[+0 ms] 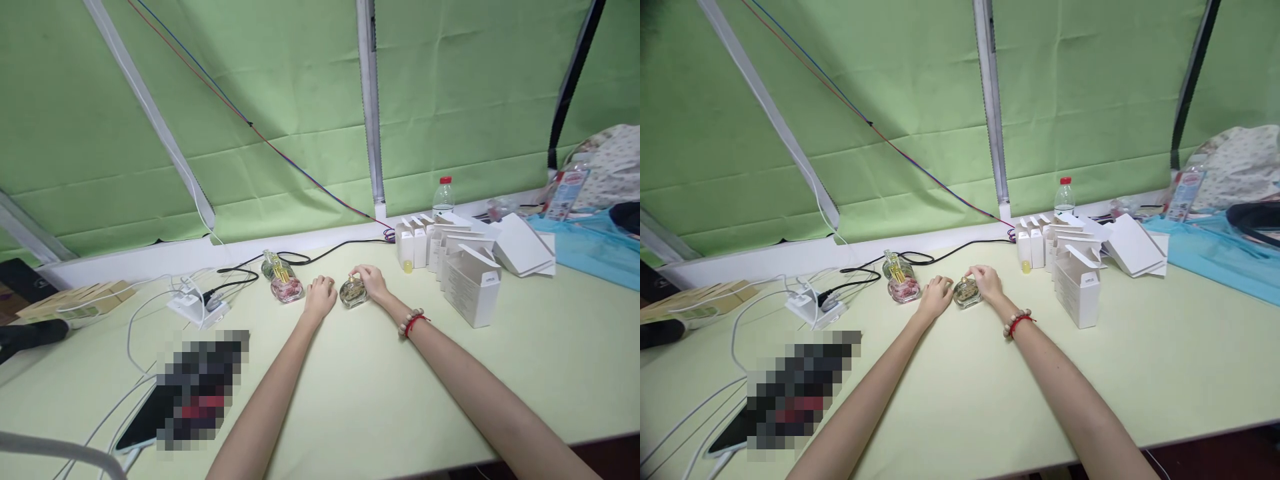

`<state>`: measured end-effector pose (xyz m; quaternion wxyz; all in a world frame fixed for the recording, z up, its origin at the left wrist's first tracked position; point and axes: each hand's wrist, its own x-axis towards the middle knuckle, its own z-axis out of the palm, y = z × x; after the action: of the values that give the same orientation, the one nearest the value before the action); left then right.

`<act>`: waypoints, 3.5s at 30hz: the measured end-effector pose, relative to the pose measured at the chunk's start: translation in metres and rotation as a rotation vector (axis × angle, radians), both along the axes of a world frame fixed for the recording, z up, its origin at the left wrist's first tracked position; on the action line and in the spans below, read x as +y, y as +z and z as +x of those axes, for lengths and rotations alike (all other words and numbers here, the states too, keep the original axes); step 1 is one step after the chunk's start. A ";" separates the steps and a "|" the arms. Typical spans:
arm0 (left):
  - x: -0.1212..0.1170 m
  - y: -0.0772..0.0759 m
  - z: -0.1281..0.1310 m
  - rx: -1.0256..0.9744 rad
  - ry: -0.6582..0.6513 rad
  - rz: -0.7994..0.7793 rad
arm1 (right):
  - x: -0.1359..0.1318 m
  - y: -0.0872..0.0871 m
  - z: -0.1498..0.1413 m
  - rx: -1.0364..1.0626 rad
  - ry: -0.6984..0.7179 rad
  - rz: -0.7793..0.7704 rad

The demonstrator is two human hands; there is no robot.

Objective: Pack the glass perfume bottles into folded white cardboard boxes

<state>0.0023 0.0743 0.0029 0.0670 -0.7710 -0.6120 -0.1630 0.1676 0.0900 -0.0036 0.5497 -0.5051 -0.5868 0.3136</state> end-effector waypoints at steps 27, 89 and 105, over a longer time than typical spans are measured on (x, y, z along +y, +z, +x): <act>0.002 -0.001 0.000 -0.002 0.005 -0.004 | 0.010 -0.008 0.033 -0.454 -0.676 0.112; 0.001 0.001 0.001 -0.006 0.004 -0.021 | 0.012 -0.002 0.015 0.055 0.093 -0.115; 0.000 0.002 0.002 0.023 0.016 -0.029 | -0.021 0.082 0.002 -0.404 0.562 0.073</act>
<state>0.0041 0.0742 0.0045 0.0639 -0.7688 -0.6197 -0.1447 0.1696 0.0686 0.0784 0.3323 -0.3559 -0.8107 0.3251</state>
